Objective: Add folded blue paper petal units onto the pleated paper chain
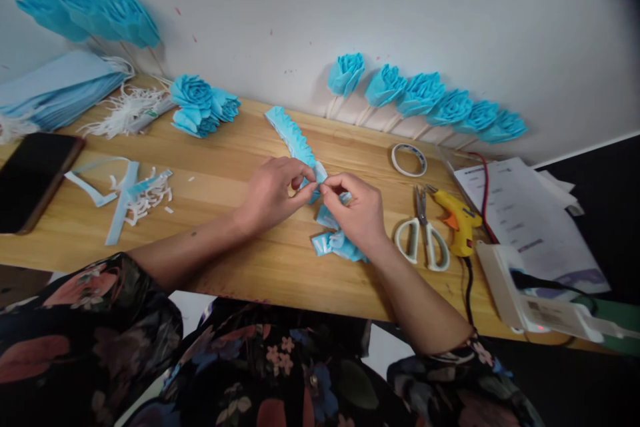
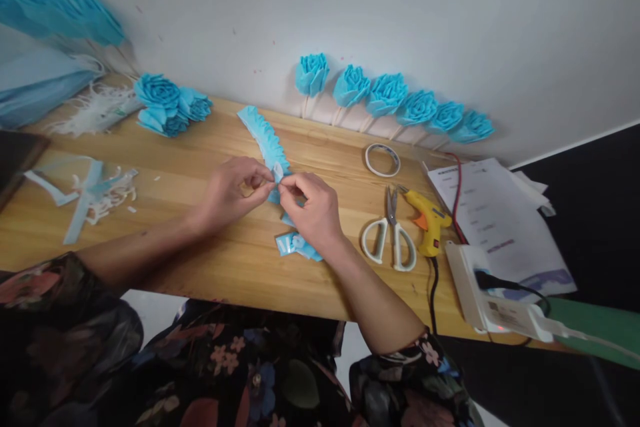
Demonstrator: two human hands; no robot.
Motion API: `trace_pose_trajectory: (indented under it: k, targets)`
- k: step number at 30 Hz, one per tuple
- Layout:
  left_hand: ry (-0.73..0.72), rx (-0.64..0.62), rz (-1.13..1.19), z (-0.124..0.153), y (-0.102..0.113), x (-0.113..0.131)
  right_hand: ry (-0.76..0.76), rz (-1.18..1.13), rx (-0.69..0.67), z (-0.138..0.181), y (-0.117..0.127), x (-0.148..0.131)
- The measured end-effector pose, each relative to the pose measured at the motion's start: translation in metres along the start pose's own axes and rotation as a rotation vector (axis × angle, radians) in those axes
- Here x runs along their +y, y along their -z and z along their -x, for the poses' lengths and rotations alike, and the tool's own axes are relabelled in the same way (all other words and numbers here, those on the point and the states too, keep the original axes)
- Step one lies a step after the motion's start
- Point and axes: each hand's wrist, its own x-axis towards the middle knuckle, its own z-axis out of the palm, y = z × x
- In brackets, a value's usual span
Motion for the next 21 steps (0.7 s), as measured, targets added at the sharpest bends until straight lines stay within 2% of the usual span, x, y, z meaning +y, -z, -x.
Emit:
trace_pose_trajectory:
  k: [9, 13, 15, 19, 21]
  targets:
    - [0.011, -0.028, 0.020, 0.000, -0.001, 0.000, -0.009, -0.014, -0.008, 0.000, 0.001, -0.001]
    - [0.020, -0.027, 0.040, -0.006, 0.006, 0.003, -0.109, -0.097, -0.011, -0.004, 0.002, 0.002]
    - [0.040, -0.004, 0.040, -0.005, 0.022, 0.004, -0.195, -0.192, -0.003, -0.006, 0.004, 0.006]
    - [0.110, 0.100, -0.137, 0.022, 0.075, -0.012, -0.284, -0.349, 0.006, -0.011, 0.007, 0.014]
    - [0.245, 0.155, -0.224, 0.042, 0.099, -0.025, -0.280, -0.374, -0.006, -0.011, 0.007, 0.016]
